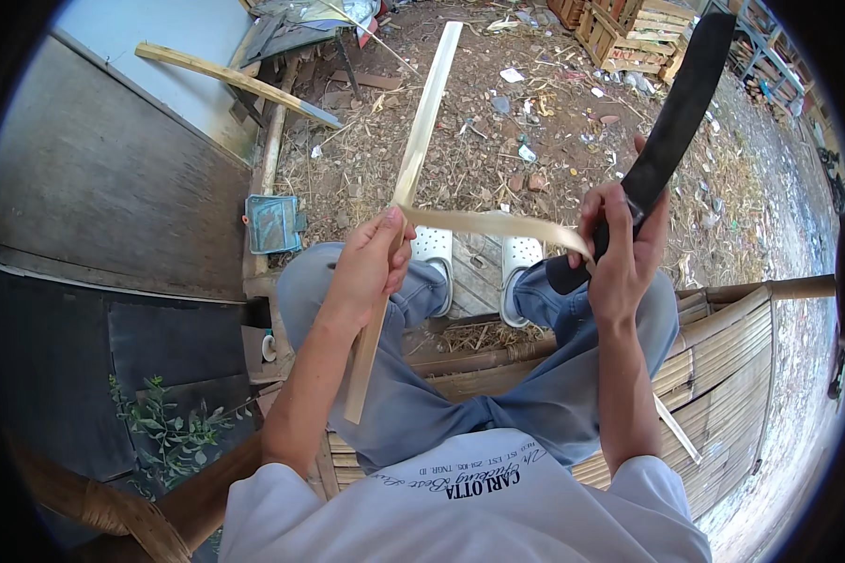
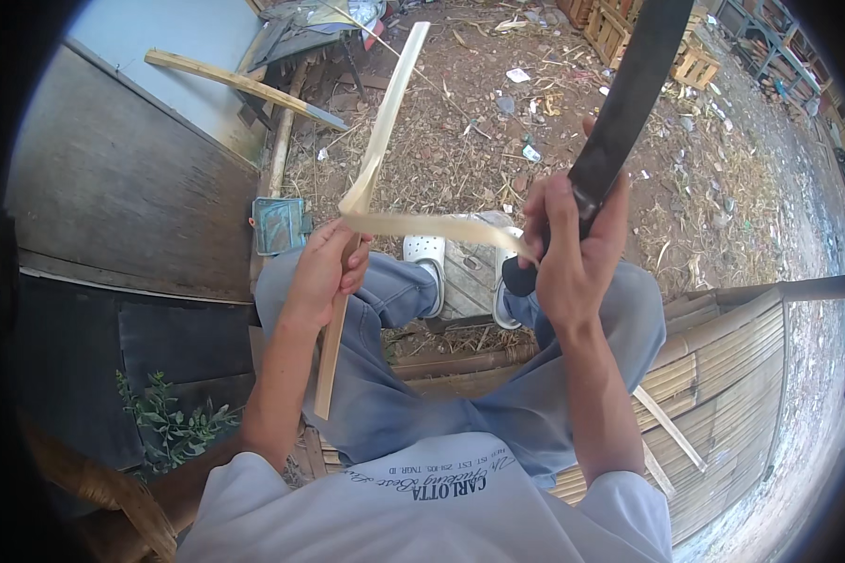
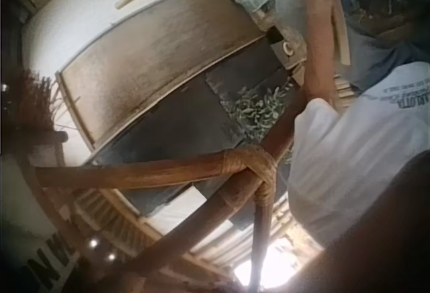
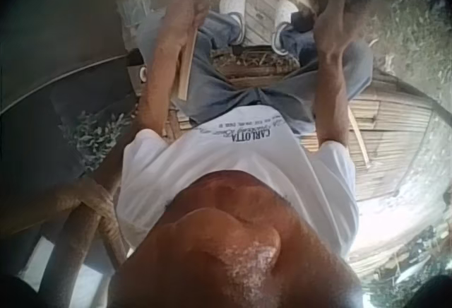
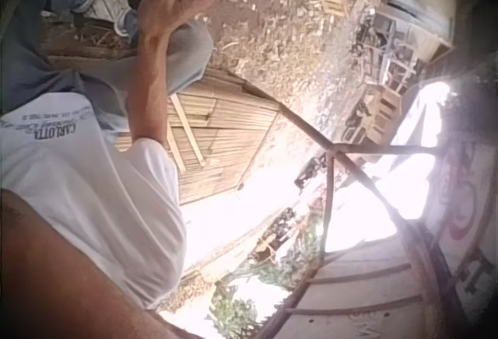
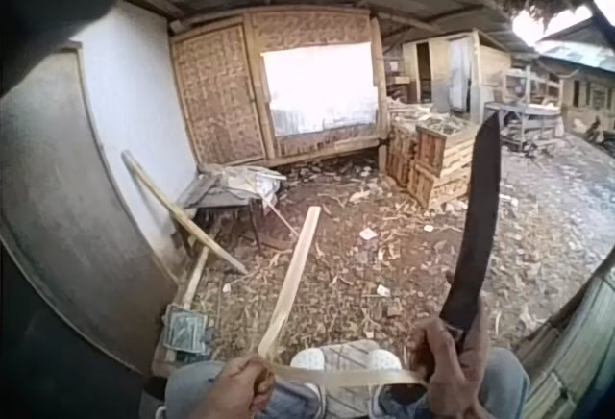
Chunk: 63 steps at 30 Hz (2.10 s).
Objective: The person uses a machete to shave thin strips from a piece of bamboo, occasionally peeling away long, flexible strands by hand.
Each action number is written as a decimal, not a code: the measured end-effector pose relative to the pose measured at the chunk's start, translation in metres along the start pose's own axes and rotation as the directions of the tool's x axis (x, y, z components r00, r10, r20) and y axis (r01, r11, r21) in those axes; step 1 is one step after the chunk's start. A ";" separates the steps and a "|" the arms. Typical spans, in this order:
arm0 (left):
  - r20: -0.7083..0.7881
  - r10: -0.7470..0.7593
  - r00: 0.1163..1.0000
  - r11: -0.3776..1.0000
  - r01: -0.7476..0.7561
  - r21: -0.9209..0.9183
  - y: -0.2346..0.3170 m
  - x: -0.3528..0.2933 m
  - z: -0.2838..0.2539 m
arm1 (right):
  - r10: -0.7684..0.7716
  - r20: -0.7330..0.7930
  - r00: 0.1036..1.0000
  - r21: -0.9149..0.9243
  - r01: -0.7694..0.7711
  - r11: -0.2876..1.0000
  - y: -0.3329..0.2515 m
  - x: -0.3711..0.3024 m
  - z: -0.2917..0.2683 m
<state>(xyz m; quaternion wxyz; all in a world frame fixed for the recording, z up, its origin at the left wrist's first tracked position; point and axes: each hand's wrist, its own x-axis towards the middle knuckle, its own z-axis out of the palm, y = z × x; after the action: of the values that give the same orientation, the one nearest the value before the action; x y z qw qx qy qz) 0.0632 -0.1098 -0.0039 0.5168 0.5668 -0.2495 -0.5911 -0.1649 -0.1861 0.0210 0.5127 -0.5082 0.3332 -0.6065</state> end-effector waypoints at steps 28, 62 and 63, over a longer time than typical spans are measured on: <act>0.139 -0.209 0.968 0.977 0.214 -0.023 -0.002 -0.015 0.027 | 0.293 0.655 0.697 -0.727 0.475 0.497 0.027 0.009 0.001; 0.142 0.107 0.984 0.818 -0.168 0.551 -0.024 -0.035 0.027 | 0.183 0.768 0.614 -0.634 0.691 0.347 0.051 0.026 0.021; 0.166 0.122 0.979 0.811 -0.194 0.552 -0.026 -0.037 0.028 | 0.259 0.738 0.624 -0.674 0.660 0.331 0.050 0.024 0.018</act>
<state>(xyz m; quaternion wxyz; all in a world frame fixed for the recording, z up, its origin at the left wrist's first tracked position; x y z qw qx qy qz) 0.0222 -0.0755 -0.0052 0.3570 0.6342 -0.4906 -0.4793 -0.1329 -0.2200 -0.0140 0.1271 -0.9418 0.2925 -0.1059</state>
